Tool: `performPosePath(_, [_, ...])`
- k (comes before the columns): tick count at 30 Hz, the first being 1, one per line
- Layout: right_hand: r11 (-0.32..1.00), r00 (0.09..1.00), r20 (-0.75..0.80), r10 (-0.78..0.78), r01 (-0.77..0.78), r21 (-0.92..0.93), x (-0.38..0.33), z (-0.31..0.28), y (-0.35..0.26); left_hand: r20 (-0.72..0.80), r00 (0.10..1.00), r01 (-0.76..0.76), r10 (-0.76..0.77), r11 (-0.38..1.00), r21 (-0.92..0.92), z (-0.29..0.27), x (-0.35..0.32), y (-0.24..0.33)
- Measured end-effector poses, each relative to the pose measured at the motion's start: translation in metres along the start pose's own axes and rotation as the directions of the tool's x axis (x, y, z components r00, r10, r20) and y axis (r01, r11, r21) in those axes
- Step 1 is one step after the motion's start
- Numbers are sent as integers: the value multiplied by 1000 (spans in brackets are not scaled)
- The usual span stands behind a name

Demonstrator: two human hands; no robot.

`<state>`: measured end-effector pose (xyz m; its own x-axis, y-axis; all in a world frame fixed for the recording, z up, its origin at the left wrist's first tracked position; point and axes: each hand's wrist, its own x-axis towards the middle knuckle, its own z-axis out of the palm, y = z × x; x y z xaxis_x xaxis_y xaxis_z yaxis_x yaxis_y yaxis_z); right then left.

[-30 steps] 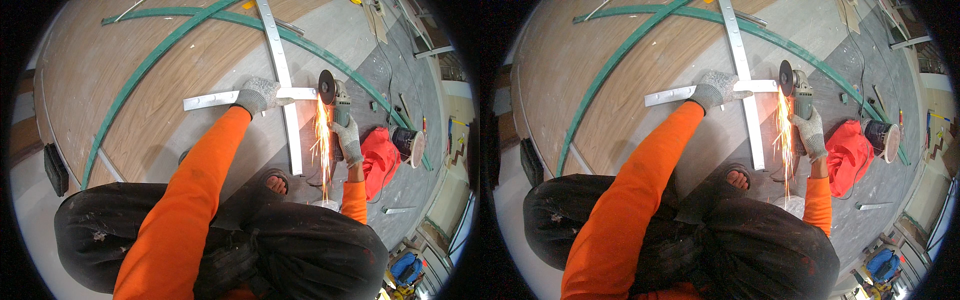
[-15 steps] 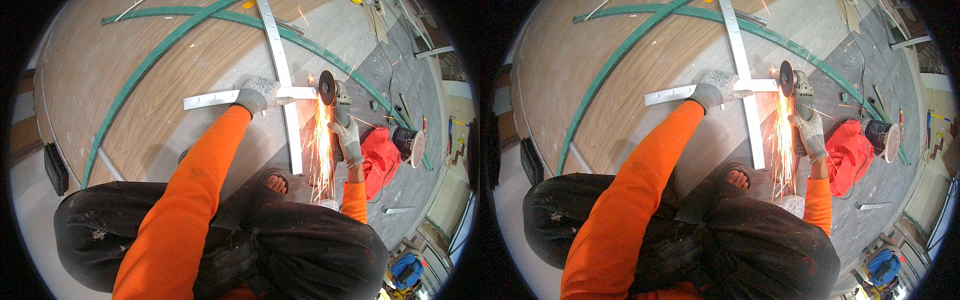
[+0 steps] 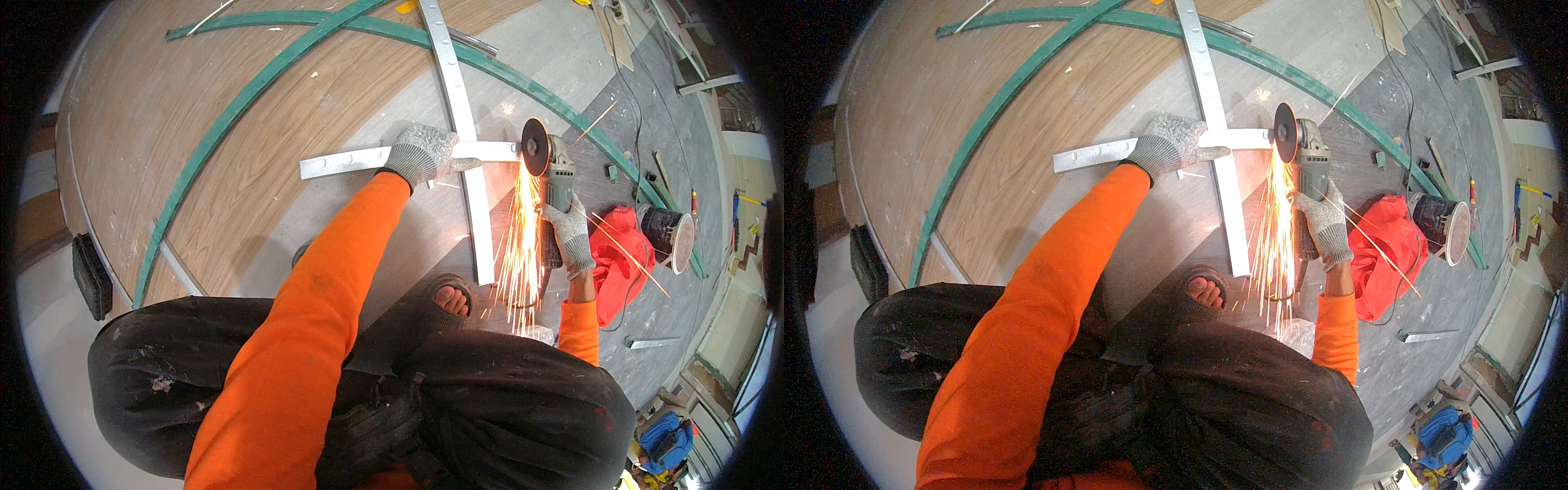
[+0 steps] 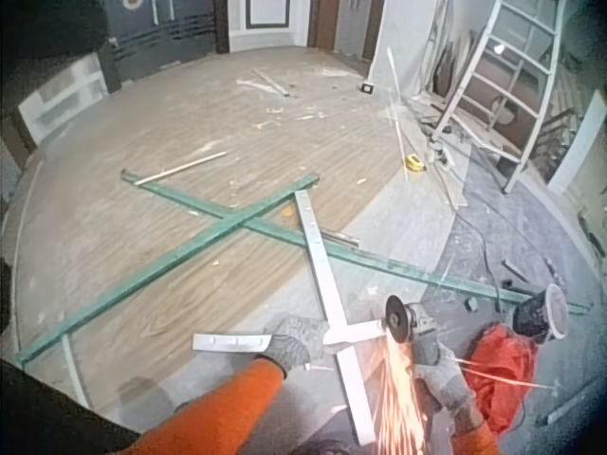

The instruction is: The person descends a ladder and sits on the floor to cut a metal bar using an angle grinder. They position the bar on the floor and proceed to cut it, generating sparks.

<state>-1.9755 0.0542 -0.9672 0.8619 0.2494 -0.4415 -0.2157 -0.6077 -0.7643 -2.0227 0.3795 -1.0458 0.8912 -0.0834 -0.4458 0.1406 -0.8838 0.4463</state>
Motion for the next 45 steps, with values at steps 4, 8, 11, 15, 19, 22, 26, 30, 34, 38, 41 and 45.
performPosePath(4, [999, 1000, 9, -18, 19, -30, 4, -2, 7, -53, 999, -3, 5, 999, 46, 2, -1, 1])
performPosePath(8, [998, 1000, -3, 6, -6, 69, -3, 4, 0, -33, 999, 0, 2, 998, 56, -3, -4, 4])
performPosePath(11, [1000, 1000, 0, -7, 7, 0, 3, -2, 11, -12, 1000, -14, 14, 999, 42, -9, -6, 8])
performPosePath(15, [998, 999, 10, -35, 34, 53, 1, 1, 8, -3, 1000, -8, 8, 999, 35, -8, -5, 6])
performPosePath(19, [1000, 1000, -7, 14, -14, -12, 0, 3, -4, -30, 1000, 7, -5, 998, 59, -1, -2, 3])
performPosePath(22, [1000, 1000, 12, 19, -19, -9, -1, 3, -7, -41, 999, -2, 5, 997, 71, 1, -2, 3])
performPosePath(26, [999, 999, 27, 38, -38, 12, 4, -1, 2, -1, 1000, 3, -3, 1000, 28, -3, -1, 6])
performPosePath(30, [999, 1000, 2, -10, 10, -34, 2, 4, -7, -21, 1000, -1, 2, 1000, 12, -2, -3, 4])
performPosePath(34, [999, 1000, -11, -2, 2, -44, 3, 4, -5, -54, 998, -8, 8, 1000, 11, -2, -5, 4])
performPosePath(38, [994, 994, 4, -109, 108, 34, 10, 1, 12, -23, 1000, -10, 10, 999, 35, -7, -6, 9])
performPosePath(41, [998, 999, 20, 27, -28, 57, 6, 3, 0, -12, 1000, -9, 9, 1000, 27, -8, -8, 7])
performPosePath(45, [1000, 1000, -3, -10, 10, -3, 8, 3, 1, -29, 999, -29, 29, 1000, -3, -8, -8, 7])
